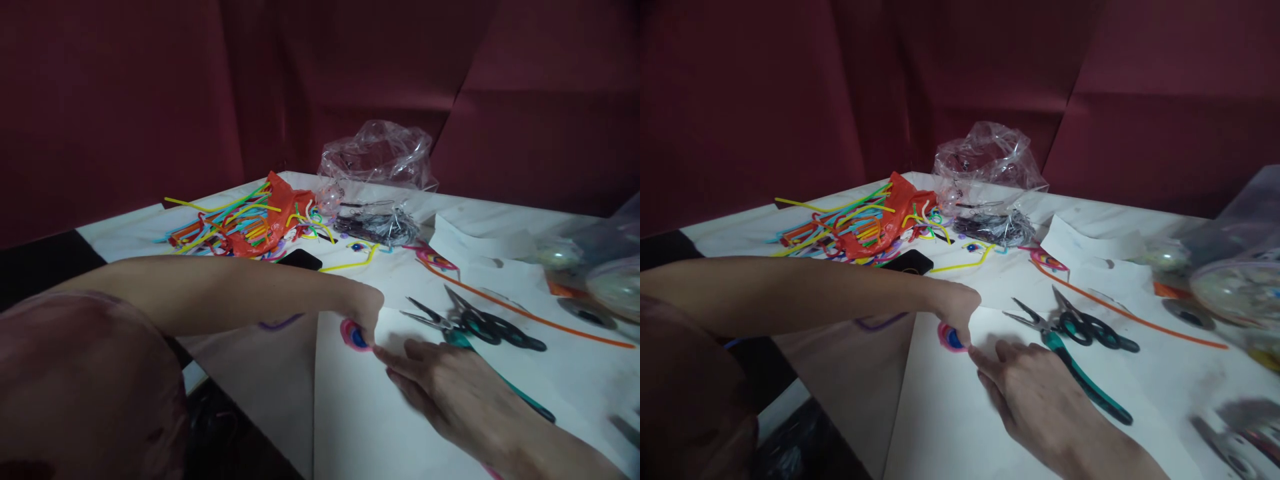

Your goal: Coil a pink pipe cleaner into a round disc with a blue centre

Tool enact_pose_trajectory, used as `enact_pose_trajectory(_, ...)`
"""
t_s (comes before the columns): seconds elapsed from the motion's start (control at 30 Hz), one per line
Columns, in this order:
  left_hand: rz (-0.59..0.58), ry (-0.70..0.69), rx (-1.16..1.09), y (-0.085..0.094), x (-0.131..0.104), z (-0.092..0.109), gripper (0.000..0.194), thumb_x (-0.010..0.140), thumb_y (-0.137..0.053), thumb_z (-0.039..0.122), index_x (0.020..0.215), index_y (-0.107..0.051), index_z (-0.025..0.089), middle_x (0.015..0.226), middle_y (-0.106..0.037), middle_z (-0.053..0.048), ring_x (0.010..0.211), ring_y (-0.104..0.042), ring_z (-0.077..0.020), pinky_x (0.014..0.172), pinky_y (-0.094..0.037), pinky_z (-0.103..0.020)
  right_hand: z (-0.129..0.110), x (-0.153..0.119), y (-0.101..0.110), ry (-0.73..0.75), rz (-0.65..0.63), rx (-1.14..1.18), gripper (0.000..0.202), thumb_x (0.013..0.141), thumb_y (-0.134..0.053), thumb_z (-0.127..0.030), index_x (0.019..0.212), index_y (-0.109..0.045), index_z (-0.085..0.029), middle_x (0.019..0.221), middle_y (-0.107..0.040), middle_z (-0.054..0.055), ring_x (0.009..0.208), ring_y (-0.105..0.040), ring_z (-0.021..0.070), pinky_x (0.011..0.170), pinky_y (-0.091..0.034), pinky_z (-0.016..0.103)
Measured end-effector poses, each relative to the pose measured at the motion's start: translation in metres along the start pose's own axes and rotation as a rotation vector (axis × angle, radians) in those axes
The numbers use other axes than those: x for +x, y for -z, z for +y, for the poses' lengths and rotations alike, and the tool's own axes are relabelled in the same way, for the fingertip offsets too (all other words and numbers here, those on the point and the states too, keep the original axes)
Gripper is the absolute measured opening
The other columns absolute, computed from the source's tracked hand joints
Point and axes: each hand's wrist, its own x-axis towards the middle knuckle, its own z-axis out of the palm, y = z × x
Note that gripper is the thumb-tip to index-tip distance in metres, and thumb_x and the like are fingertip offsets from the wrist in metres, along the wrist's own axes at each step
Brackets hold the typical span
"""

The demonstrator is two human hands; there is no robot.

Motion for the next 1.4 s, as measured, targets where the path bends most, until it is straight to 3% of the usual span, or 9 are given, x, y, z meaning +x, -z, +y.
enact_pose_trajectory(0.2, -0.032, 0.011, 0.233, -0.001, -0.024, 0.012, 0.07, 0.053, -0.077, 0.024, 0.117, -0.056, 0.006, 0.109, -0.064, -0.019, 0.093, -0.06, -0.0321, 0.07, -0.049, -0.035, 0.002, 0.003, 0.0, 0.003, -0.033, -0.009, 0.032, 0.092, -0.029, -0.019, 0.103, -0.057, -0.027, 0.072, -0.052, 0.001, 0.055, -0.052, 0.0189, 0.051, -0.02, 0.03)
enact_pose_trajectory(0.4, 0.051, -0.015, 0.268, -0.005, -0.025, -0.006, 0.08, 0.061, -0.074, 0.046, 0.124, -0.045, 0.005, 0.118, -0.058, -0.022, 0.101, -0.058, -0.0337, 0.077, -0.049, -0.038, 0.001, -0.001, 0.001, 0.011, -0.041, 0.004, 0.031, 0.091, -0.028, -0.017, 0.103, -0.055, -0.025, 0.073, -0.052, 0.001, 0.058, -0.054, 0.0186, 0.05, -0.023, 0.029)
enact_pose_trajectory(0.6, 0.283, -0.184, 0.241, -0.008, -0.05, -0.025, 0.046, 0.097, -0.03, 0.036, 0.134, -0.038, 0.01, 0.141, -0.04, -0.015, 0.133, -0.033, -0.0202, 0.107, -0.025, -0.031, 0.001, 0.0, -0.001, 0.014, -0.007, 0.004, 0.027, 0.091, -0.029, -0.017, 0.097, -0.055, -0.024, 0.073, -0.051, 0.001, 0.055, -0.052, 0.0169, 0.049, -0.023, 0.028)
enact_pose_trajectory(0.67, 0.264, -0.265, 0.243, -0.021, -0.067, -0.029, 0.049, 0.096, -0.035, 0.041, 0.134, -0.04, 0.012, 0.143, -0.039, -0.012, 0.135, -0.03, -0.0174, 0.109, -0.02, -0.027, 0.002, 0.001, -0.002, 0.026, 0.007, 0.006, 0.027, 0.09, -0.03, -0.016, 0.099, -0.055, -0.024, 0.073, -0.051, 0.001, 0.055, -0.051, 0.0168, 0.048, -0.023, 0.028)
enact_pose_trajectory(0.8, 0.214, -0.368, 0.227, -0.056, -0.091, -0.039, 0.095, 0.079, -0.049, 0.067, 0.146, -0.017, 0.007, 0.151, -0.015, -0.019, 0.141, -0.01, -0.029, 0.113, -0.006, -0.047, 0.001, 0.0, -0.004, 0.032, 0.032, 0.002, 0.025, 0.09, -0.032, -0.017, 0.098, -0.055, -0.022, 0.074, -0.051, 0.002, 0.055, -0.051, 0.0168, 0.048, -0.025, 0.028)
enact_pose_trajectory(1.03, 0.136, -0.356, 0.167, -0.073, -0.09, -0.047, 0.102, 0.078, -0.045, 0.07, 0.147, -0.004, 0.008, 0.152, 0.0, -0.017, 0.142, 0.001, -0.0267, 0.112, 0.003, -0.05, -0.003, 0.0, -0.005, 0.026, 0.054, -0.023, 0.023, 0.09, -0.03, -0.016, 0.096, -0.052, -0.022, 0.076, -0.05, 0.003, 0.057, -0.052, 0.0196, 0.051, -0.03, 0.03)
enact_pose_trajectory(1.17, 0.065, -0.35, 0.112, -0.061, -0.09, -0.045, 0.096, 0.081, -0.042, 0.07, 0.147, -0.009, 0.009, 0.152, -0.006, -0.017, 0.141, -0.005, -0.0274, 0.112, -0.001, -0.05, -0.005, 0.001, -0.007, 0.028, 0.073, -0.048, 0.024, 0.087, -0.03, -0.014, 0.095, -0.052, -0.021, 0.074, -0.05, 0.003, 0.056, -0.051, 0.0201, 0.05, -0.03, 0.031)
enact_pose_trajectory(1.3, 0.278, -0.168, 0.106, -0.042, -0.077, -0.037, 0.06, 0.091, -0.037, 0.054, 0.138, -0.037, 0.016, 0.142, -0.041, -0.01, 0.133, -0.033, -0.0184, 0.11, -0.023, -0.03, -0.006, 0.001, -0.009, 0.021, 0.09, -0.069, 0.025, 0.087, -0.031, -0.013, 0.095, -0.053, -0.022, 0.075, -0.05, 0.003, 0.058, -0.052, 0.0208, 0.051, -0.031, 0.031)
enact_pose_trajectory(1.4, 0.315, -0.043, 0.15, -0.03, -0.056, -0.03, 0.069, 0.081, -0.053, 0.056, 0.13, -0.044, 0.008, 0.131, -0.047, -0.018, 0.122, -0.043, -0.0286, 0.101, -0.035, -0.039, -0.006, 0.001, -0.009, 0.021, 0.087, -0.078, 0.024, 0.087, -0.031, -0.014, 0.093, -0.054, -0.021, 0.076, -0.051, 0.004, 0.059, -0.052, 0.021, 0.051, -0.03, 0.031)
